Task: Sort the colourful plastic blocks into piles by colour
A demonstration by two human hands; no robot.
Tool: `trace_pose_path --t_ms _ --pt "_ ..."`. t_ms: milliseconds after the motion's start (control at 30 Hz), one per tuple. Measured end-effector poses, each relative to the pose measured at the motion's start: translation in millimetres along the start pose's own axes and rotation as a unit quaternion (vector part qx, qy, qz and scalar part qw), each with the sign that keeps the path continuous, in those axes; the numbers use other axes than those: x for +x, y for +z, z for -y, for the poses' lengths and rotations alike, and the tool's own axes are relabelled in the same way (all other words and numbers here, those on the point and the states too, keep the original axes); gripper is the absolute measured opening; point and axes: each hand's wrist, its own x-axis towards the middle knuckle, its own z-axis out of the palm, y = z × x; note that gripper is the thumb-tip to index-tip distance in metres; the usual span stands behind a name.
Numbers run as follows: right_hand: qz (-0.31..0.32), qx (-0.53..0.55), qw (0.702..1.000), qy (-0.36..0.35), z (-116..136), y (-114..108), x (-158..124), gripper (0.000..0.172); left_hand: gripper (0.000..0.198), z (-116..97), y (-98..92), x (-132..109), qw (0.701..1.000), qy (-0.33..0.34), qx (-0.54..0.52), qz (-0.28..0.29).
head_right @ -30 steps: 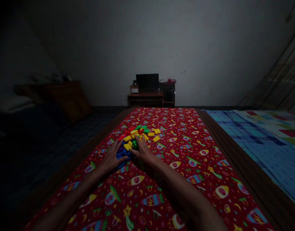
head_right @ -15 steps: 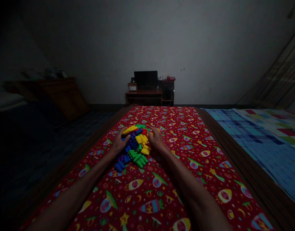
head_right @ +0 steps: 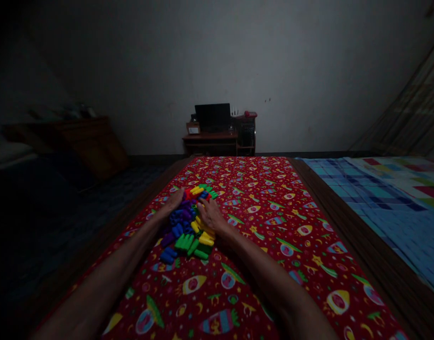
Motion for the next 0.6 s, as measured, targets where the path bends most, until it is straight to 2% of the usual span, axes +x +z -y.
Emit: trace_pose_path --t_ms 67,167,267,333,433,500,533,600 --pt "0.003 0.049 0.999 0.006 3 0 0 0.056 0.054 -10 5.1 9 0.998 -0.026 -0.047 0.032" --pt "0.003 0.115 0.993 0.007 4 -7 -3 0.059 0.059 -35 15.7 30 0.994 -0.056 -0.077 0.047" --pt "0.017 0.154 0.988 -0.006 2 -21 -7 0.063 0.058 -69 17.6 31 0.992 -0.031 -0.096 0.073" --pt "0.035 0.157 0.987 -0.01 2 -38 -12 0.065 0.056 -90 9.1 12 0.99 0.025 -0.101 0.097" --pt "0.049 0.114 0.992 -0.002 5 -71 -28 0.061 0.053 -108 -13.4 -35 0.986 0.11 -0.065 0.106" --pt "0.078 0.071 0.994 -0.01 7 -91 -47 0.054 0.052 -105 -26.2 -70 0.984 0.147 -0.009 0.105" --pt "0.107 0.047 0.993 -0.024 9 -99 -59 0.053 0.054 -99 -29.7 -85 0.984 0.146 0.03 0.099" --pt "0.169 -0.007 0.984 -0.059 12 -104 -81 0.07 0.071 -80 -29.4 -110 0.989 0.092 0.088 0.072"
